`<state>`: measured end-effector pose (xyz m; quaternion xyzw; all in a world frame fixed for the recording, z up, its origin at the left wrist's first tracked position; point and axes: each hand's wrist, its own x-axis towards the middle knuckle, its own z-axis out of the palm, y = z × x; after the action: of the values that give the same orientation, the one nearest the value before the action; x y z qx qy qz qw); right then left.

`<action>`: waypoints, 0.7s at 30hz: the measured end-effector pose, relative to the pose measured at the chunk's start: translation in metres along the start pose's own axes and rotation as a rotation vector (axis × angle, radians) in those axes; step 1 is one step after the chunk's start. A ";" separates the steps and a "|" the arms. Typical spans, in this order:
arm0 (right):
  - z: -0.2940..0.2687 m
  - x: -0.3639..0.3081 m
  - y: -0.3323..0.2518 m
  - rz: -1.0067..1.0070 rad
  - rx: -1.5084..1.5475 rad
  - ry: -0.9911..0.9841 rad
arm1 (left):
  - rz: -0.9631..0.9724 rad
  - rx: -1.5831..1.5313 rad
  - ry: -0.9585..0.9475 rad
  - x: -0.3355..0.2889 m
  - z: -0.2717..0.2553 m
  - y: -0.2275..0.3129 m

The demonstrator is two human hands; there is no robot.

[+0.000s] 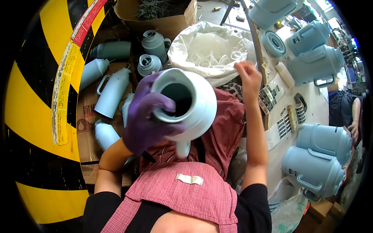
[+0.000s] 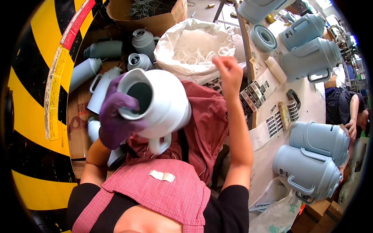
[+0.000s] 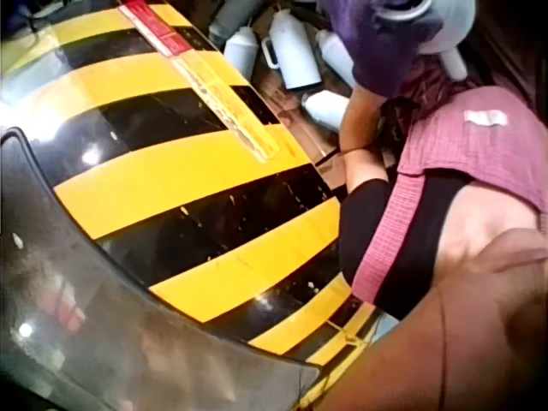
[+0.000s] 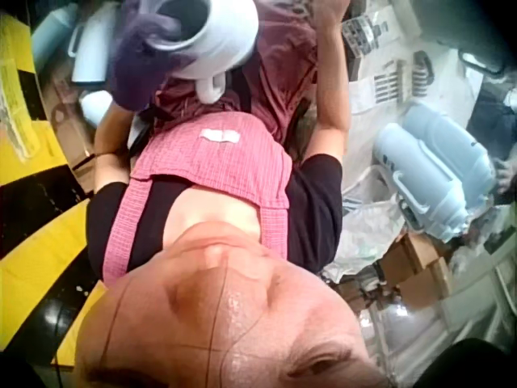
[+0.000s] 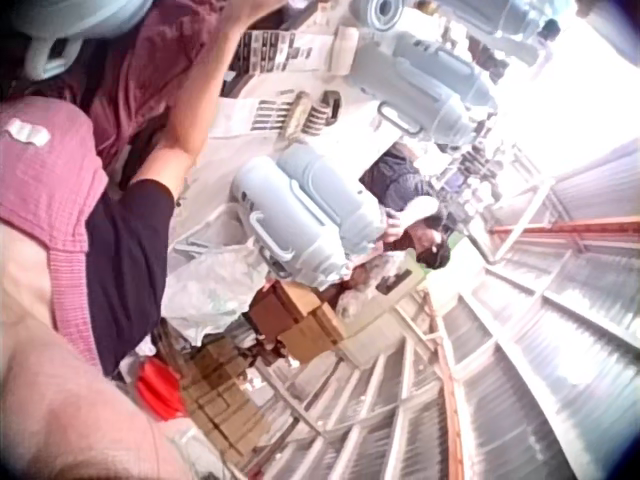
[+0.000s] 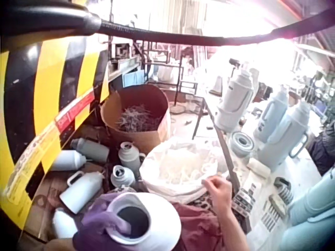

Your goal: The person handles light blue plastic jugs, applying several adhesive labels and stickers to the exterior by hand while holding the objects in their lap.

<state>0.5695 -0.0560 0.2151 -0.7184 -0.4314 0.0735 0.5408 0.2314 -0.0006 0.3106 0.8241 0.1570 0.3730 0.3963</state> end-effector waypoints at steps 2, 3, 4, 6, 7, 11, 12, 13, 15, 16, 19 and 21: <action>0.019 0.041 0.058 0.175 -0.188 -0.051 | 0.070 0.044 -0.021 0.005 0.026 -0.017; 0.032 0.055 0.094 0.054 -0.409 -0.070 | 0.084 0.054 -0.033 0.004 0.041 -0.026; 0.044 0.056 0.104 0.082 -0.423 -0.117 | 0.088 0.088 -0.034 0.003 0.042 -0.031; 0.056 0.072 0.162 -0.326 -0.808 -0.097 | 0.133 0.094 -0.096 -0.006 0.068 -0.040; 0.070 0.069 0.156 -0.296 -0.847 -0.153 | 0.098 0.099 -0.132 -0.012 0.063 -0.047; 0.066 0.102 0.127 -0.019 -0.872 -0.516 | 0.025 -0.253 -0.048 -0.037 0.053 -0.058; 0.055 0.104 0.129 -0.010 -0.876 -0.538 | 0.015 -0.272 0.112 -0.041 0.056 -0.064; 0.048 0.090 0.124 0.103 -0.698 -0.566 | -0.104 -0.258 0.172 -0.051 0.049 -0.059; 0.027 0.089 0.064 0.192 -0.372 -0.508 | -0.046 -0.172 0.189 -0.017 0.018 -0.068; 0.017 0.069 0.014 0.169 -0.207 -0.467 | 0.090 -0.087 0.154 -0.003 0.001 -0.069; 0.001 0.029 -0.054 -0.022 -0.103 -0.450 | 0.386 0.123 0.209 0.031 -0.004 -0.056; -0.013 -0.003 -0.133 -0.227 -0.114 -0.477 | 0.445 0.192 0.193 0.046 0.001 -0.051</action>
<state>0.5027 -0.0616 0.3306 -0.6570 -0.6280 0.1550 0.3871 0.2650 0.0570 0.2931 0.8327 0.0436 0.5115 0.2078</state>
